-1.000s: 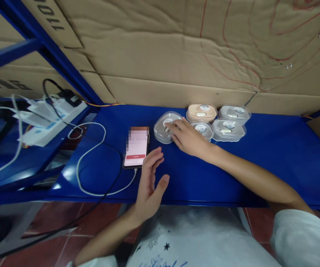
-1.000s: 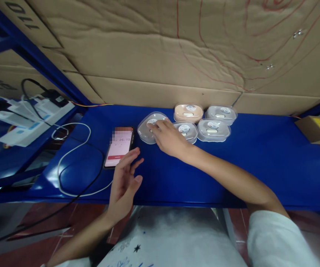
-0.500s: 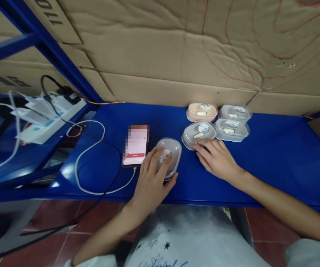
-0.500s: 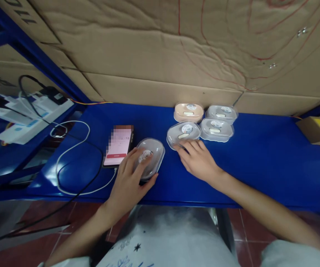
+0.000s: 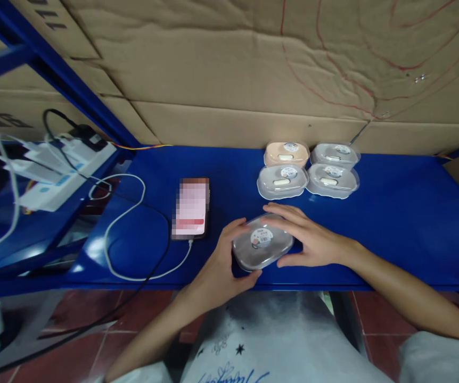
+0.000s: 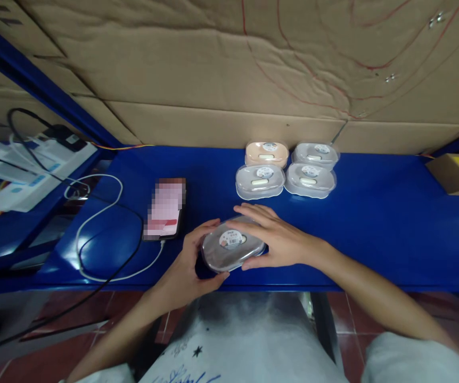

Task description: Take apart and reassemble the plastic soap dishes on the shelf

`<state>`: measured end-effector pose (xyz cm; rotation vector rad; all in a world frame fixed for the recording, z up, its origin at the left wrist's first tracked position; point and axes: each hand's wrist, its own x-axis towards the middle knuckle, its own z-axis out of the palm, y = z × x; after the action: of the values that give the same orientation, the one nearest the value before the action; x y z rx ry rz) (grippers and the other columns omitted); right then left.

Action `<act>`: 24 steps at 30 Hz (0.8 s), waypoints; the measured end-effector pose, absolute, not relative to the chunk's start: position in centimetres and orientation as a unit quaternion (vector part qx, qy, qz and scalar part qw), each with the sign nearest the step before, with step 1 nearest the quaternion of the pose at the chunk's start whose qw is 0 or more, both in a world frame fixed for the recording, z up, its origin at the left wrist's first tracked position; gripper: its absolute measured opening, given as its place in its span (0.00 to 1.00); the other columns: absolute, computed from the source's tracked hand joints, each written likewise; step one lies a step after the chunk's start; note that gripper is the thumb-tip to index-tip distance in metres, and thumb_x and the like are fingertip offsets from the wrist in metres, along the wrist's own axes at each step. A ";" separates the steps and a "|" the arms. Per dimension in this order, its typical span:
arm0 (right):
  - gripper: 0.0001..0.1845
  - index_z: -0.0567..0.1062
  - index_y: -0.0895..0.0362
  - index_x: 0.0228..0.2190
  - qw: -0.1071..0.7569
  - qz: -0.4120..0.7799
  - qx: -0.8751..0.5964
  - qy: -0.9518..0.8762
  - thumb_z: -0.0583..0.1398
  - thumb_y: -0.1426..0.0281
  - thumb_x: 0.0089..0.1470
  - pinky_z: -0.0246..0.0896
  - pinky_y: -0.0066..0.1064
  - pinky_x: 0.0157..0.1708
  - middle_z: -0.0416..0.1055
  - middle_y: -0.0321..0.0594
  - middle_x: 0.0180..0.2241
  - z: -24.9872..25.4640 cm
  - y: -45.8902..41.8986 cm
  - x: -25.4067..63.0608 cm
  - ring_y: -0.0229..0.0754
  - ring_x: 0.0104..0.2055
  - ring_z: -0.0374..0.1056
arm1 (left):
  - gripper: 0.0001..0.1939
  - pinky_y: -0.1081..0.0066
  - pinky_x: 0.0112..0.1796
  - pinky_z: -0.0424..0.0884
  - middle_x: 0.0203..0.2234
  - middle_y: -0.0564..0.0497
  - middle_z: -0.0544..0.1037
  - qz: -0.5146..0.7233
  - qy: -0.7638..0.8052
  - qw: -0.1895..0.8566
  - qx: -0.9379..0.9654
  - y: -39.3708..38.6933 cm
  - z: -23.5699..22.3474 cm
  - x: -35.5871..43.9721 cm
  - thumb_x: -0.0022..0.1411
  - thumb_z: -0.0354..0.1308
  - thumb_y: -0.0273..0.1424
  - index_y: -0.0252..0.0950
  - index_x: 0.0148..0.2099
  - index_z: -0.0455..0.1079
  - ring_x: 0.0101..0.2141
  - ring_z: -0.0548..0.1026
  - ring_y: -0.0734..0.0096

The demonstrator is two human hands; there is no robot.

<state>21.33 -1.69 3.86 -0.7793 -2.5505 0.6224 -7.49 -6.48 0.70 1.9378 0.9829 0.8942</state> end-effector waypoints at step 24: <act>0.38 0.61 0.53 0.70 0.186 0.113 -0.441 -0.871 0.62 0.53 0.67 0.58 0.65 0.67 0.59 0.58 0.72 1.6 -1.4 20.4 0.65 0.74 0.56 | 0.57 0.36 0.73 0.50 0.71 0.43 0.66 0.178 0.263 0.368 0.874 -6.3 2.5 -10.4 0.58 0.74 0.30 0.52 0.78 0.43 0.72 0.62 0.49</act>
<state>20.39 -1.41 1.61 -1.2410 -2.4537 0.3194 -10.38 -6.33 2.49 2.2444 0.6755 0.4560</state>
